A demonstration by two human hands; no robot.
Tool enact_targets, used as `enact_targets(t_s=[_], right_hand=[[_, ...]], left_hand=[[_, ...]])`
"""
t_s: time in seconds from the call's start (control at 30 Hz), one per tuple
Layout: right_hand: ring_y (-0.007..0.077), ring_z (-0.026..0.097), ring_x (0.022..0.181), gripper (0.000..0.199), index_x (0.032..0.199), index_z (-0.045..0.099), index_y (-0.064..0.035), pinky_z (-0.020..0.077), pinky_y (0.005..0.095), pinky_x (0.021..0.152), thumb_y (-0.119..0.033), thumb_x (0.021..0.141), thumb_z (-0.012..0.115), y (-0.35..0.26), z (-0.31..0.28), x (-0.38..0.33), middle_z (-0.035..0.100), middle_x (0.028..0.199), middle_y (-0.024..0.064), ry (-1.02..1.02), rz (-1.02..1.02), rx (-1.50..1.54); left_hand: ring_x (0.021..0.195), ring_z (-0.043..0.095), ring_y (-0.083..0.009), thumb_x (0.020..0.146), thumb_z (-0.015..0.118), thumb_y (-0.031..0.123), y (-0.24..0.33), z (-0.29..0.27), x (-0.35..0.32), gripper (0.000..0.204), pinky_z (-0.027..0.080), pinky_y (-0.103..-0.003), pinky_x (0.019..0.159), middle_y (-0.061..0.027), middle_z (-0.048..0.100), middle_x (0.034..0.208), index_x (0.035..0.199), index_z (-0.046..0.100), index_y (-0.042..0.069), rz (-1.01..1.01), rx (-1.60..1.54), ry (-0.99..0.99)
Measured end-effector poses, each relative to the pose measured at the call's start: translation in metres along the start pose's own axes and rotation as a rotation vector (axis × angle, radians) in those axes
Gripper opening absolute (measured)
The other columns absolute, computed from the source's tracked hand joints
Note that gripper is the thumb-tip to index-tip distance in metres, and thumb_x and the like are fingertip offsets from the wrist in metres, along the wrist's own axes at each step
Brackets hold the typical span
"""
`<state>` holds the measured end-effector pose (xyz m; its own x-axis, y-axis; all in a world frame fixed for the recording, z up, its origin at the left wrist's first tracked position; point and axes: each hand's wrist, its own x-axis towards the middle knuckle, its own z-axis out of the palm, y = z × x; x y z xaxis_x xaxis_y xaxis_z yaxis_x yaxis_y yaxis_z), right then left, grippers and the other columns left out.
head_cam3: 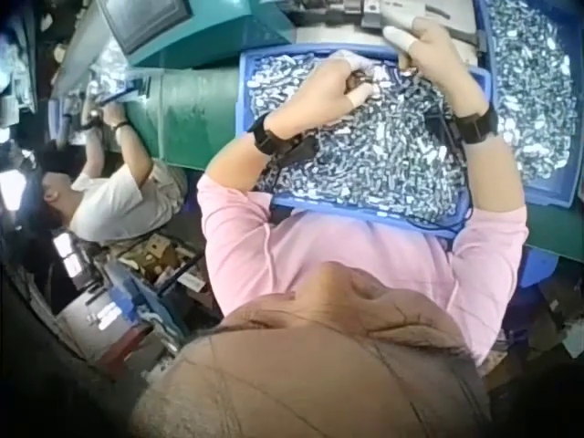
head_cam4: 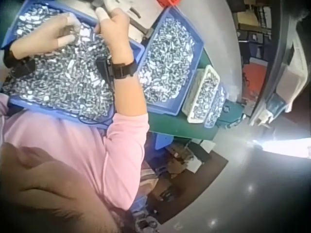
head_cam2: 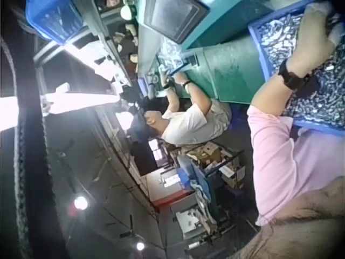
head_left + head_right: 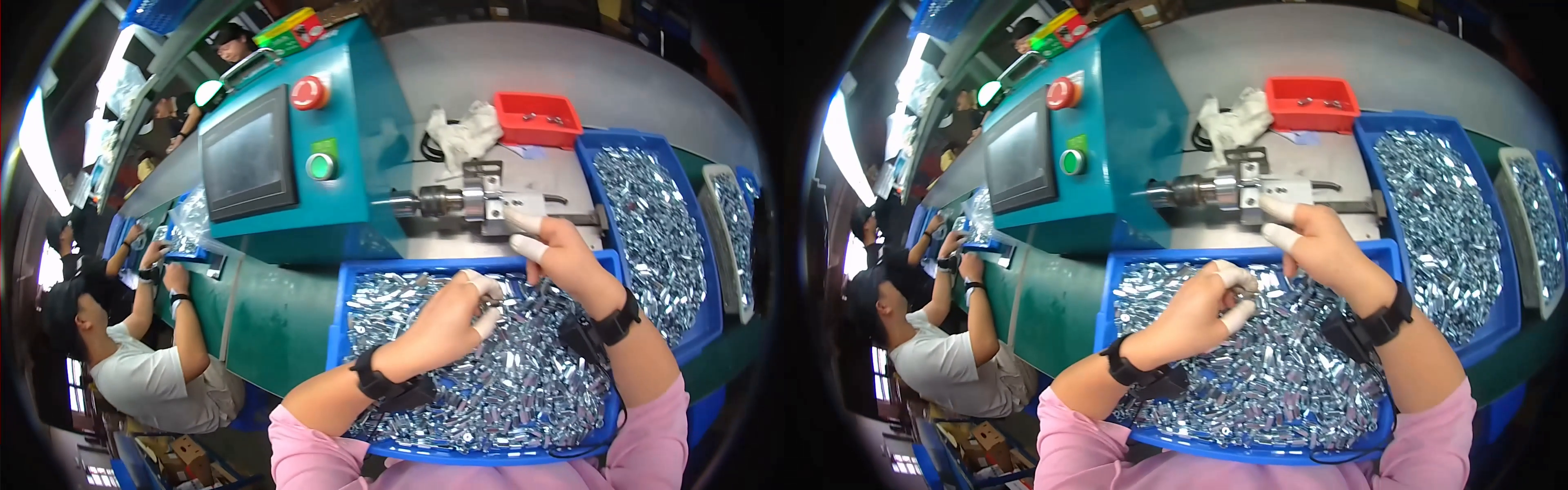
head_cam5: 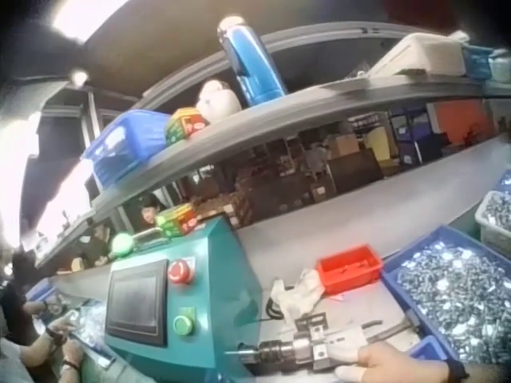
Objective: The person picks up a metal part from a blue bin, places it into the machine's clamp, and presses a button. After the machine finishes, they remove the part and place it into a red bin.
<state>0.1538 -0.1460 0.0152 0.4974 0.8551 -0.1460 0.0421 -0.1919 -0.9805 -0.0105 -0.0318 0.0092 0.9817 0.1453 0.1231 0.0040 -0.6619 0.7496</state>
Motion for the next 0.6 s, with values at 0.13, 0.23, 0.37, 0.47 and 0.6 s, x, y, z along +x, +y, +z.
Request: enact_targets(t_s=[0.13,0.23,0.37,0.47,0.6], right_hand=[[0.006,0.05,0.049,0.04,0.129,0.05,-0.0063,0.0417,0.0204,0.046,-0.01,0.089,0.054,0.002,-0.002,-0.003,0.058,0.072,-0.0012,0.006,-0.018,-0.005],[0.0059,0.05,0.049,0.04,0.129,0.05,-0.0063,0.0417,0.0203,0.047,-0.011,0.089,0.054,0.001,-0.004,-0.004,0.059,0.074,-0.0008,0.0,-0.018,-0.01],[0.0058,0.05,0.049,0.039,0.127,0.052,-0.0062,0.041,0.0196,0.046,-0.014,0.088,0.055,-0.005,0.001,0.0,0.059,0.075,-0.0003,-0.029,-0.05,-0.036],[0.0059,0.05,0.048,0.035,0.119,0.058,-0.0047,0.0391,0.0191,0.044,-0.019,0.088,0.056,-0.005,-0.001,-0.001,0.058,0.07,-0.0011,0.028,-0.059,-0.059],[0.0069,0.048,0.044,0.032,0.11,0.061,-0.0009,0.0365,0.0208,0.04,-0.023,0.087,0.057,0.008,-0.022,0.003,0.059,0.072,0.0019,0.211,-0.086,-0.175]], left_hand=[[0.072,0.058,-0.0168,0.082,0.062,0.008,0.001,-0.001,0.006,0.018,0.047,-0.029,0.064,-0.01,0.058,0.087,0.099,0.055,0.003,-0.083,-0.079,-0.092],[0.072,0.059,-0.0159,0.083,0.061,0.008,-0.006,0.008,0.006,0.016,0.048,-0.029,0.064,-0.0095,0.059,0.088,0.098,0.055,0.002,-0.158,-0.27,-0.023],[0.071,0.06,-0.0151,0.084,0.06,0.008,-0.018,0.007,0.0,0.015,0.048,-0.029,0.063,-0.0087,0.061,0.087,0.097,0.056,0.002,-0.105,-0.234,0.06],[0.069,0.06,-0.0158,0.083,0.061,0.009,-0.024,0.006,0.001,0.015,0.048,-0.03,0.06,-0.0091,0.061,0.08,0.095,0.056,0.002,-0.047,-0.165,0.117],[0.063,0.057,-0.0248,0.079,0.065,0.014,-0.026,-0.002,0.007,0.02,0.045,-0.034,0.057,-0.0138,0.057,0.069,0.091,0.057,0.001,0.089,-0.134,0.276]])
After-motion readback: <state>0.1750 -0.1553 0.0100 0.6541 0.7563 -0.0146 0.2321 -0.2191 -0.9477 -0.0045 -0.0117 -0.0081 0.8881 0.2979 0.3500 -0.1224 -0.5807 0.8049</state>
